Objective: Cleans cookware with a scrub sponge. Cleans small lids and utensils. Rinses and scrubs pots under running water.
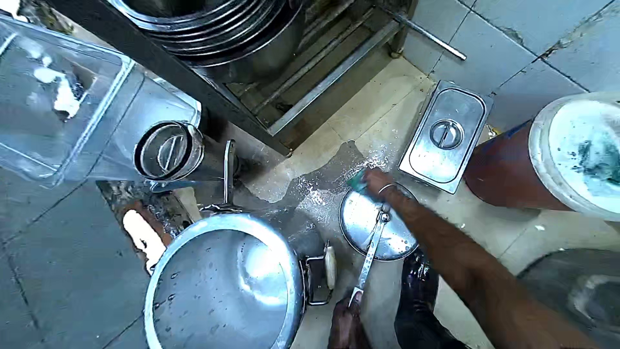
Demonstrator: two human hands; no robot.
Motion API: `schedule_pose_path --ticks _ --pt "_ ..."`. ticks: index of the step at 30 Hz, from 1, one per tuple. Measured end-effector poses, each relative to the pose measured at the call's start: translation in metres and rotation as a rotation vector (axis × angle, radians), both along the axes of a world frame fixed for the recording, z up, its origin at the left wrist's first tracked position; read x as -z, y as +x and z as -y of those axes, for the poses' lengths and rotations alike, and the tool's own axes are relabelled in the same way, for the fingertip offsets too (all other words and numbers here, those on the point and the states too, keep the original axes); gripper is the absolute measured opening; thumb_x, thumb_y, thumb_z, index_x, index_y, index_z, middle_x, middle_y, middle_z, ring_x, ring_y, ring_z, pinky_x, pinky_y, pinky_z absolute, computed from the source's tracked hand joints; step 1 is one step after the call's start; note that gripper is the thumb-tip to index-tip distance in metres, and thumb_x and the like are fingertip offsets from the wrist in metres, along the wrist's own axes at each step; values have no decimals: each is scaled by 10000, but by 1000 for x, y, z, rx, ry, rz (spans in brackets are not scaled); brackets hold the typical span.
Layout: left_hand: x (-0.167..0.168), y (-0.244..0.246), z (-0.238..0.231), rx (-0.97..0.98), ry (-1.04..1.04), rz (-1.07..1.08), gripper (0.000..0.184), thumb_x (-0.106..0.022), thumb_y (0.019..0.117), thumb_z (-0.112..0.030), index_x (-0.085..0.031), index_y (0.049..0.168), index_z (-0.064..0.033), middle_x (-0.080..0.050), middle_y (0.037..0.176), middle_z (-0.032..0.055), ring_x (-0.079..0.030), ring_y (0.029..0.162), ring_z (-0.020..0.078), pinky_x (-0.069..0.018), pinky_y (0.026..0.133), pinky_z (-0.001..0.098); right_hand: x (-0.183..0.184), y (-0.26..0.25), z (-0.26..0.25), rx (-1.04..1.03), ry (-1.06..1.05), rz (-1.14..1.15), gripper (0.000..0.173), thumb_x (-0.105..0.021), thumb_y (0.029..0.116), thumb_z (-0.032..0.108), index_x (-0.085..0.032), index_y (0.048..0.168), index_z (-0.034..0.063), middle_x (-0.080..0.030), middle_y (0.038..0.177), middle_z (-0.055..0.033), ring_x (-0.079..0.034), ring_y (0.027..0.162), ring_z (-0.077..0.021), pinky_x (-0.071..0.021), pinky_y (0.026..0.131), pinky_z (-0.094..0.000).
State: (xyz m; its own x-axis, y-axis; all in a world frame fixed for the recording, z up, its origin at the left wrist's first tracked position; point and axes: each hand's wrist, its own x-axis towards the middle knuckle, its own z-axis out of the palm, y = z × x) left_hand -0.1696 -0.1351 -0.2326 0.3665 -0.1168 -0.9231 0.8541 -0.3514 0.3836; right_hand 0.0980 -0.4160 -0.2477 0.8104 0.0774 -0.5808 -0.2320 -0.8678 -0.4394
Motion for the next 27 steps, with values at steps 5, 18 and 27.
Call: schedule_pose_path --ticks 5,18,27 --pt "11 5 -2 25 -30 -44 385 -493 1093 -356 -603 938 -22 -464 588 -4 -407 442 91 -401 440 261 10 -22 24 -58 28 86 281 -753 878 168 -763 1149 93 -641 1342 -177 -552 1303 -410 -463 1042 -643" --pt "19 4 -9 20 -17 -3 356 -517 1082 -338 -643 1060 -6 -488 624 -1 -420 465 90 -398 453 264 -18 -49 -66 -639 -12 -89 310 -690 938 105 -669 1230 5 -633 1309 -196 -577 1248 -405 -406 1077 -638" --pt "21 7 -10 45 -33 -17 354 -494 1091 -326 -634 1066 -2 -483 626 -2 -422 467 89 -412 461 266 -18 -16 10 -482 -88 -96 296 -726 923 178 -699 1177 29 -628 1314 -208 -539 1295 -430 -427 1029 -666"
